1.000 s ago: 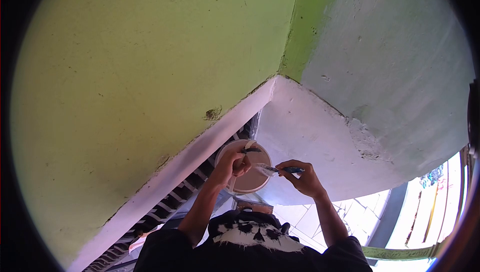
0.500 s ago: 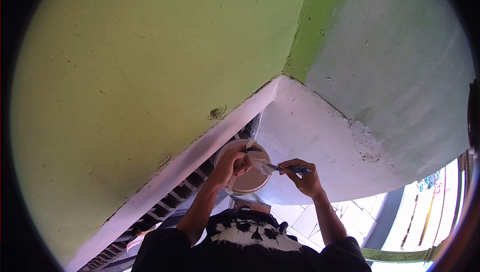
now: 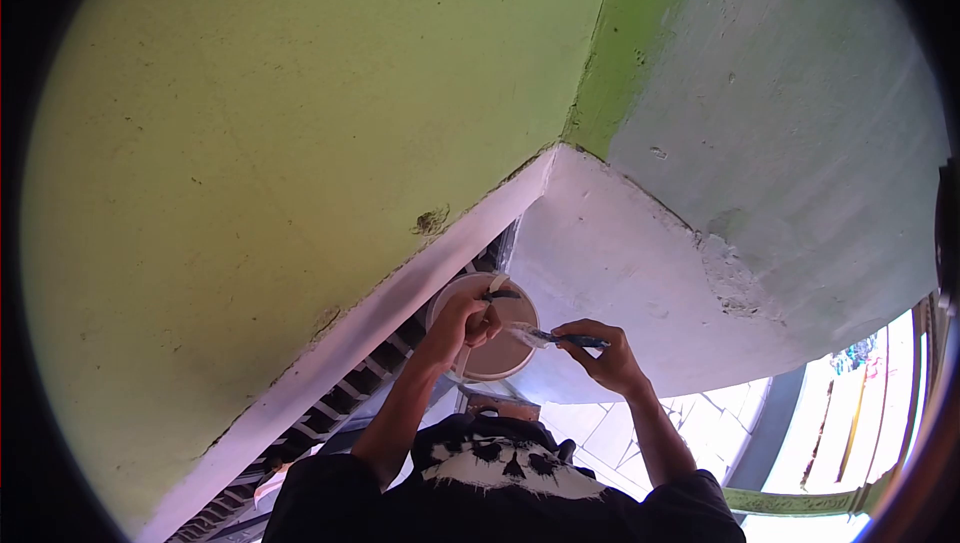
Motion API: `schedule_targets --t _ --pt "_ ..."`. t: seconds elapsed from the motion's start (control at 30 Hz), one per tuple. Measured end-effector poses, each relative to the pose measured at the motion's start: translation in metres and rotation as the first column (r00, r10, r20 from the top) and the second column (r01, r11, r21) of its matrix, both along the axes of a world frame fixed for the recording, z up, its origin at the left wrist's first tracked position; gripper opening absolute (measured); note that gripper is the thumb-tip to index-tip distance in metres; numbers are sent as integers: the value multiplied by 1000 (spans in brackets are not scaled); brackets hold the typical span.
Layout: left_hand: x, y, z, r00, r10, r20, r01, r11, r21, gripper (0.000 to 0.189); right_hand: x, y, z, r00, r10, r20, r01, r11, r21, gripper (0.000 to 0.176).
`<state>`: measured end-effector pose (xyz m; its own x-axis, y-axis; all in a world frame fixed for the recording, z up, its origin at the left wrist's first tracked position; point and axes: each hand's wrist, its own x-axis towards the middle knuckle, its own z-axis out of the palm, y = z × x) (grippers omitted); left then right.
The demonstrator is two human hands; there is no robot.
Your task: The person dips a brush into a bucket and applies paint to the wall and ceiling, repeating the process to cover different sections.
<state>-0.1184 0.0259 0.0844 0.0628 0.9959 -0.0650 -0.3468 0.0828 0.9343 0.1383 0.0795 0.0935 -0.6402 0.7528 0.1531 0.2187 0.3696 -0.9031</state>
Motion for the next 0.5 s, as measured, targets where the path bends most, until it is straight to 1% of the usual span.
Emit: schedule_targets --t 0.07,0.1,0.13,0.17,0.23,0.3,0.33,0.37,0.43,0.47,0.5 --pt "0 2 -2 1000 24 -12 -24 999 22 42 3 -1 -2 999 -5 -44 4 1000 -17 19" --pt "-5 2 -9 1000 -19 18 19 1000 7 36 4 0 -5 999 -6 -46 6 1000 -4 19" --pt "-7 2 -15 997 -65 47 65 998 -6 49 6 1 -9 999 11 -52 -14 997 -69 19" --pt "-6 2 -19 996 -74 43 73 997 10 49 7 2 -16 998 24 -60 -32 991 -133 19" --pt "0 4 -26 994 -72 87 74 997 -16 49 10 6 -30 997 32 -74 -41 991 -131 18" --pt "4 6 -31 994 -74 79 73 997 11 48 11 6 -37 997 -31 -70 21 991 -134 17" --pt "4 7 -31 994 -60 93 62 998 -19 48 11 6 -36 996 -80 -46 73 987 -141 17" --pt "3 8 -29 993 -45 105 51 997 -50 48 11 2 -32 988 -131 -78 121 986 -118 16" --pt "1 7 -15 991 -62 118 64 998 -14 48 13 0 -28 968 -164 -190 137 980 -147 16" --pt "2 6 -9 988 -66 136 67 998 -4 49 13 -1 -18 987 -132 -91 129 991 -42 15" --pt "4 7 -6 988 -75 134 74 997 13 49 12 1 -16 997 -33 -70 36 999 39 14"
